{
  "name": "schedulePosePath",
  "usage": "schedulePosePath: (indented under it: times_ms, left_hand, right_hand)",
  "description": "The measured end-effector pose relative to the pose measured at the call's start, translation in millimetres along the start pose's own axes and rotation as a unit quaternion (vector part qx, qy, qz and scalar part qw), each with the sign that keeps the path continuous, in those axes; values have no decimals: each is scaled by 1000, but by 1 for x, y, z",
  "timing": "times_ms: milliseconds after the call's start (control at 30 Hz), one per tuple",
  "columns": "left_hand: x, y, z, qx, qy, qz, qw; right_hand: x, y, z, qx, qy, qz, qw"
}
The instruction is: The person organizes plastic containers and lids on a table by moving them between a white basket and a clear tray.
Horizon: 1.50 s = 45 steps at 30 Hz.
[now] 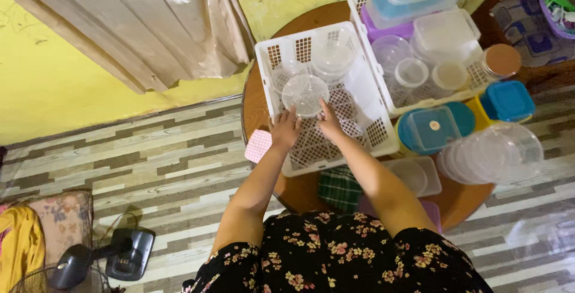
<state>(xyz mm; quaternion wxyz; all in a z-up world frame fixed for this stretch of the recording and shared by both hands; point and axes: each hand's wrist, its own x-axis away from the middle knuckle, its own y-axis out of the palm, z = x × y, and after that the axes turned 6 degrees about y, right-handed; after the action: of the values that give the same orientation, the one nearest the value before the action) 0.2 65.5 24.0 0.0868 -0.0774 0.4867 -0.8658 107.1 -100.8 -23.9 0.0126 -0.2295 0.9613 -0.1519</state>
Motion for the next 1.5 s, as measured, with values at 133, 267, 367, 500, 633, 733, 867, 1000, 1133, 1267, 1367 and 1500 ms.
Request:
schedulePosePath:
  times_ms: [133, 267, 367, 500, 633, 733, 867, 1000, 1133, 1267, 1367, 1500]
  left_hand:
    - [-12, -29, -5, -80, 12, -1, 997]
    - [-33, -41, -15, -143, 28, -30, 989]
    - [-42, -38, -29, -150, 54, 25, 987]
    - [-47, -28, -46, -131, 61, 15, 989]
    - [-48, -23, -57, -111, 65, 21, 991]
    - [-51, -24, -59, -129, 76, 17, 989]
    - [-50, -29, -51, -116, 61, -13, 991]
    - [-43, -32, -37, -132, 68, -26, 989]
    - [-36, -32, -15, -121, 89, -31, 988]
    - [-21, -24, 11, -90, 118, -29, 988]
    - [-5, -14, 34, -88, 145, -28, 985]
    - [8, 1, 71, -109, 185, -34, 976]
  right_hand:
    - [-19, 18, 5, -57, 93, -12, 994]
    - [-42, 37, 8, -20, 21, 23, 999]
    - [-56, 45, 11, -8, 120, 16, 993]
    - [-81, 54, 8, 27, 43, 62, 997]
    - [-94, 62, 0, -175, 134, 24, 975]
    - [-99, 61, -4, -187, 177, -6, 966]
    - [-105, 57, -3, -200, 162, -29, 966]
    - [-90, 45, -2, -160, 156, -40, 974]
    - [-63, 27, 4, -52, 83, 35, 995]
    - [-23, -12, 10, 44, 57, 83, 994]
    - [14, -48, -2, 154, -27, 136, 978]
    - [71, -93, -33, 243, -39, 178, 953]
